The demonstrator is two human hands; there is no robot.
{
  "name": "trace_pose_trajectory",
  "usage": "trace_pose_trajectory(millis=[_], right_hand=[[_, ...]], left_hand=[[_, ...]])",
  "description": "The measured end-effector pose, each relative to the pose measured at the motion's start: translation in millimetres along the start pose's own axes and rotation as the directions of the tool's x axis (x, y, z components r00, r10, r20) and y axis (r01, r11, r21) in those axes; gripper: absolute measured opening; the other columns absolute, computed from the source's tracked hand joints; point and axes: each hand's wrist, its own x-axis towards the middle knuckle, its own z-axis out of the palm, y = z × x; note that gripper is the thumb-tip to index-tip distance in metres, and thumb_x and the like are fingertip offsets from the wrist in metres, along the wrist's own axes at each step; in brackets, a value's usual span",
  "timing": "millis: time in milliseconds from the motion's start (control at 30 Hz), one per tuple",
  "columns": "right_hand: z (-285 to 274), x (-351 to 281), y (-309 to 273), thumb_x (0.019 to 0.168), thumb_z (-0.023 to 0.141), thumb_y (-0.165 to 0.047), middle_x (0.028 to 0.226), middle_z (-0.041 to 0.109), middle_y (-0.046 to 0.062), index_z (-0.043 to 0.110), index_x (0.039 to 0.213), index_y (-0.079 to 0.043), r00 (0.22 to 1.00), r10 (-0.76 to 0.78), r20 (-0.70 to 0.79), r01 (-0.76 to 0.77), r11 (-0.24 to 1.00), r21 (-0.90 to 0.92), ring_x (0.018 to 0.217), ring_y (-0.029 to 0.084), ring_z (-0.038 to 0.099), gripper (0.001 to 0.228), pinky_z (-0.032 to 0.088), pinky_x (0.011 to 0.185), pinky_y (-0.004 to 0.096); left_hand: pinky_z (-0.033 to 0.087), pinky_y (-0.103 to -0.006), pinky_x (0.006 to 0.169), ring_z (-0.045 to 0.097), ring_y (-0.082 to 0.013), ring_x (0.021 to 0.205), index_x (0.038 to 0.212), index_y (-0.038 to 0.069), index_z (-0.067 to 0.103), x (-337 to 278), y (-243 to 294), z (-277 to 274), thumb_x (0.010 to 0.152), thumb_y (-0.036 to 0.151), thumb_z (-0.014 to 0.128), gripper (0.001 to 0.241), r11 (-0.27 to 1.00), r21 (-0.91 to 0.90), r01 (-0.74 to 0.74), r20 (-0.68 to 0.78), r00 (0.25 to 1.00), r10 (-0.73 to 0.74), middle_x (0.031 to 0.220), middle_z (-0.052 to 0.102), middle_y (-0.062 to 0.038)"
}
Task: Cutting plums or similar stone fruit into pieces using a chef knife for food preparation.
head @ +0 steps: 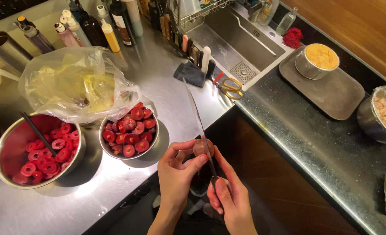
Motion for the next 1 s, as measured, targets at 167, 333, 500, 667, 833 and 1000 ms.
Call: trace_pose_trajectory(millis=[167,333,500,667,833,1000], right_hand=[[1.4,6.5,3.5,0.101,0.052,-0.036,0.061,0.049,-0.001,0.034,0.161,-0.008,0.999,-0.002,-0.033,0.002,1.0,-0.022,0.05,0.006,0.041,0.068,0.034,0.046,0.021],[2.4,10.0,0.6,0.1,0.054,-0.039,0.061,0.05,0.0,0.034,0.158,-0.007,0.999,-0.011,-0.03,0.012,1.0,0.028,0.05,0.006,0.042,0.069,0.034,0.046,0.021],[-3.4,12.9,8.8,0.101,0.054,-0.039,0.061,0.05,0.002,0.034,0.154,-0.007,1.0,-0.012,-0.023,0.014,0.998,0.055,0.05,0.007,0.042,0.065,0.034,0.045,0.021],[-1.7,13.3,3.7,0.1,0.056,-0.036,0.062,0.049,0.002,0.032,0.153,-0.01,0.999,0.028,0.018,-0.03,0.991,0.132,0.051,0.008,0.043,0.064,0.035,0.045,0.022],[2.2,12.8,7.2,0.1,0.056,-0.038,0.065,0.05,0.002,0.034,0.152,-0.009,0.998,-0.012,-0.057,0.019,0.992,0.127,0.052,0.008,0.043,0.064,0.034,0.045,0.023],[0.2,9.3,15.9,0.101,0.055,-0.041,0.063,0.05,0.002,0.032,0.155,-0.009,0.995,-0.092,-0.046,0.094,0.995,0.042,0.052,0.008,0.044,0.067,0.035,0.047,0.022]], left_hand=[[0.061,-0.0351,0.092,0.072,-0.0231,0.103,0.116,-0.008,0.065,5.9,-3.8,-5.9,0.081,-0.005,0.079,0.038,1.0,-0.005,-0.008,0.023,1.0,0.008,0.115,0.072,-0.024],[0.061,-0.0353,0.091,0.072,-0.024,0.103,0.114,-0.007,0.066,7.3,1.5,-6.9,0.079,-0.009,0.08,0.038,0.999,0.038,0.012,0.033,0.999,-0.013,0.12,0.071,-0.021],[0.063,-0.0409,0.099,0.068,-0.0251,0.116,0.115,-0.006,0.067,7.9,-9.7,-14.1,0.077,-0.014,0.081,0.041,0.99,0.029,-0.139,0.134,0.982,0.134,0.117,0.064,-0.015],[0.06,-0.0431,0.102,0.067,-0.026,0.119,0.118,-0.006,0.067,11.9,-12.7,-24.0,0.076,-0.015,0.082,0.045,0.976,0.035,-0.215,0.202,0.958,0.204,0.121,0.063,-0.013],[0.054,-0.04,0.112,0.063,-0.025,0.13,0.124,-0.006,0.064,9.9,0.0,-15.8,0.083,-0.013,0.076,0.043,0.947,0.101,-0.305,0.333,0.908,0.257,0.134,0.063,-0.016],[0.06,-0.0329,0.088,0.069,-0.0214,0.102,0.123,-0.004,0.062,-4.1,1.5,-5.8,0.087,-0.005,0.072,0.037,1.0,0.016,0.003,0.078,0.997,-0.004,0.116,0.068,-0.014]])
